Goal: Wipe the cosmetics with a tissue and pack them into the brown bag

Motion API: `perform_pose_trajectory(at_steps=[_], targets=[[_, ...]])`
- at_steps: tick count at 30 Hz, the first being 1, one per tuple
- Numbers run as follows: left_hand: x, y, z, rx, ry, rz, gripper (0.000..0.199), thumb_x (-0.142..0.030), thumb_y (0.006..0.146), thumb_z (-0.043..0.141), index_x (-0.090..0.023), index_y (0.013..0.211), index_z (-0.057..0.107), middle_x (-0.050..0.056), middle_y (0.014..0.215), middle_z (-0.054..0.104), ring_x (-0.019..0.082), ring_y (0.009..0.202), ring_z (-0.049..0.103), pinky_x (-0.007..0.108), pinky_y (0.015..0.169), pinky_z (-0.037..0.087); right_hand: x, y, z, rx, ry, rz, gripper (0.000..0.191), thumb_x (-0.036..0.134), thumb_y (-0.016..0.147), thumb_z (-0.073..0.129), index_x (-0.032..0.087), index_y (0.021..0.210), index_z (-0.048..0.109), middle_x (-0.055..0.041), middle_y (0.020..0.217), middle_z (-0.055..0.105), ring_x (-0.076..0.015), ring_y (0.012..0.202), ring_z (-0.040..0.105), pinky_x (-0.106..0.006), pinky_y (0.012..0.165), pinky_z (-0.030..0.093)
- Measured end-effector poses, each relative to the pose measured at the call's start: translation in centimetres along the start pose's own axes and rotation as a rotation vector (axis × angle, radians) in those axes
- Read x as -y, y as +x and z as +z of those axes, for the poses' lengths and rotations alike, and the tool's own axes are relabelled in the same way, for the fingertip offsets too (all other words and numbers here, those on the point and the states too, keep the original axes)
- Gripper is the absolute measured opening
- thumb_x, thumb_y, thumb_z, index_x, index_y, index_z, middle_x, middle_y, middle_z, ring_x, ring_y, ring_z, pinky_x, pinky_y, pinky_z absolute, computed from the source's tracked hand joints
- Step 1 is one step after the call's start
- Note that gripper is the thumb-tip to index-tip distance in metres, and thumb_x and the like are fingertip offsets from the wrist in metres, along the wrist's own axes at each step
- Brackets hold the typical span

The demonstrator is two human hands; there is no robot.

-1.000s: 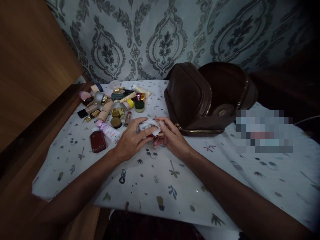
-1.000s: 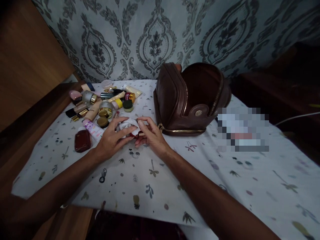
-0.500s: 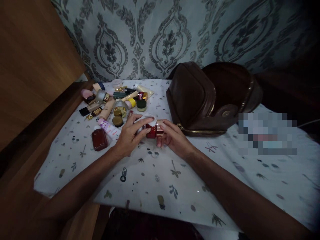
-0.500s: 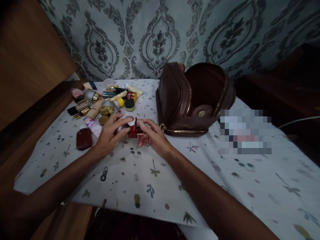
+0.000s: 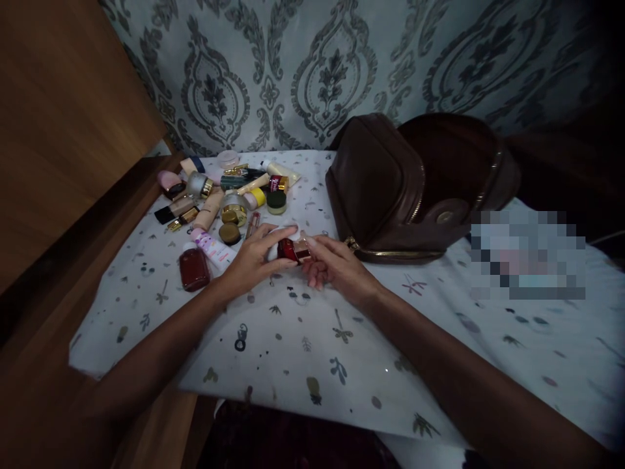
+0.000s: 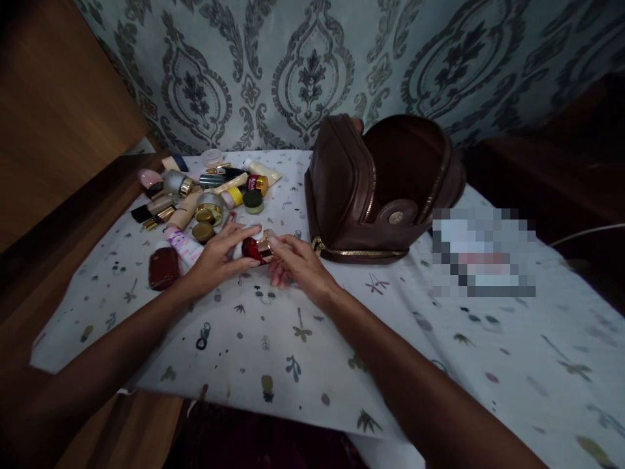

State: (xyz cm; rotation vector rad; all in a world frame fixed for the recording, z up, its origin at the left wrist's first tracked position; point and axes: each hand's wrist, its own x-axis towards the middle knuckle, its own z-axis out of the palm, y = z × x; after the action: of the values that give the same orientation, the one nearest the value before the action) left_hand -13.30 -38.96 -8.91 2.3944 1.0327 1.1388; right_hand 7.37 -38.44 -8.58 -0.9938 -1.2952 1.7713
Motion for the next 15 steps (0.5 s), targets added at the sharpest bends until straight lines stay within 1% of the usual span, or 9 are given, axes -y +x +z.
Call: perform_pose_trajectory(at_steps=[3, 5, 6, 8, 10, 12, 15], targets=[[0.58, 0.08, 0.04, 0.013, -0.058, -0.005, 0.057, -0.047, 0.087, 0.068, -0.027, 0.138, 0.056, 0.009, 0.117, 0.063, 0.023, 0.109, 0.061, 0.043, 0.098, 0.048, -0.4, 0.1, -0.06, -0.048, -0.123, -0.095, 0.05, 0.065, 0.08, 0.065, 0.016, 0.092, 0.064, 0.0007, 0.061, 0.06, -0.0129, 0.05, 0.058, -0.024, 0.043, 0.043], [0.78, 0.11, 0.07, 0.02, -0.074, -0.005, 0.057, -0.046, 0.086, 0.069, -0.026, 0.138, 0.056, 0.009, 0.117, 0.064, 0.022, 0.109, 0.061, 0.042, 0.097, 0.049, -0.66, 0.13, -0.2, -0.087, -0.203, -0.174, 0.051, 0.064, 0.082, 0.063, 0.015, 0.094, 0.068, -0.0024, 0.069, 0.063, -0.0144, 0.058, 0.06, -0.026, 0.049, 0.048], [0.84, 0.12, 0.08, 0.021, -0.076, -0.006, 0.057, -0.046, 0.086, 0.069, -0.026, 0.138, 0.056, 0.01, 0.117, 0.065, 0.022, 0.11, 0.061, 0.042, 0.097, 0.049, -0.75, 0.14, -0.3, -0.11, -0.231, -0.213, 0.052, 0.064, 0.082, 0.063, 0.015, 0.099, 0.068, -0.0043, 0.078, 0.065, -0.0144, 0.061, 0.06, -0.027, 0.052, 0.05], [0.9, 0.17, 0.06, 0.019, -0.077, -0.001, 0.057, -0.046, 0.085, 0.07, -0.027, 0.138, 0.057, 0.01, 0.119, 0.066, 0.022, 0.11, 0.062, 0.042, 0.097, 0.05, -0.88, 0.13, -0.5, -0.128, -0.264, -0.279, 0.054, 0.06, 0.082, 0.065, 0.018, 0.117, 0.066, -0.0071, 0.1, 0.066, -0.0131, 0.063, 0.06, -0.028, 0.054, 0.053], [0.96, 0.22, 0.03, 0.005, -0.073, 0.013, 0.057, -0.045, 0.085, 0.071, -0.025, 0.136, 0.058, 0.011, 0.121, 0.067, 0.022, 0.111, 0.063, 0.041, 0.097, 0.05, -0.94, 0.15, -0.68, -0.094, -0.276, -0.316, 0.06, 0.054, 0.082, 0.068, 0.023, 0.132, 0.058, -0.0069, 0.112, 0.063, -0.0113, 0.064, 0.059, -0.028, 0.055, 0.053], [1.02, 0.28, 0.03, -0.032, -0.058, 0.029, 0.054, -0.044, 0.084, 0.072, -0.021, 0.132, 0.061, 0.012, 0.119, 0.069, 0.022, 0.109, 0.065, 0.039, 0.096, 0.051, -0.98, 0.22, -0.8, -0.037, -0.265, -0.316, 0.062, 0.049, 0.082, 0.07, 0.027, 0.137, 0.054, -0.0056, 0.113, 0.062, -0.0113, 0.067, 0.06, -0.028, 0.057, 0.054], [0.96, 0.31, 0.11, -0.123, 0.005, 0.04, 0.045, -0.044, 0.085, 0.071, -0.019, 0.121, 0.067, 0.011, 0.112, 0.071, 0.02, 0.103, 0.067, 0.036, 0.091, 0.053, -1.07, 0.38, -0.85, -0.026, -0.222, -0.29, 0.062, 0.05, 0.081, 0.072, 0.027, 0.135, 0.054, -0.0047, 0.108, 0.063, -0.0115, 0.066, 0.06, -0.027, 0.054, 0.052]])
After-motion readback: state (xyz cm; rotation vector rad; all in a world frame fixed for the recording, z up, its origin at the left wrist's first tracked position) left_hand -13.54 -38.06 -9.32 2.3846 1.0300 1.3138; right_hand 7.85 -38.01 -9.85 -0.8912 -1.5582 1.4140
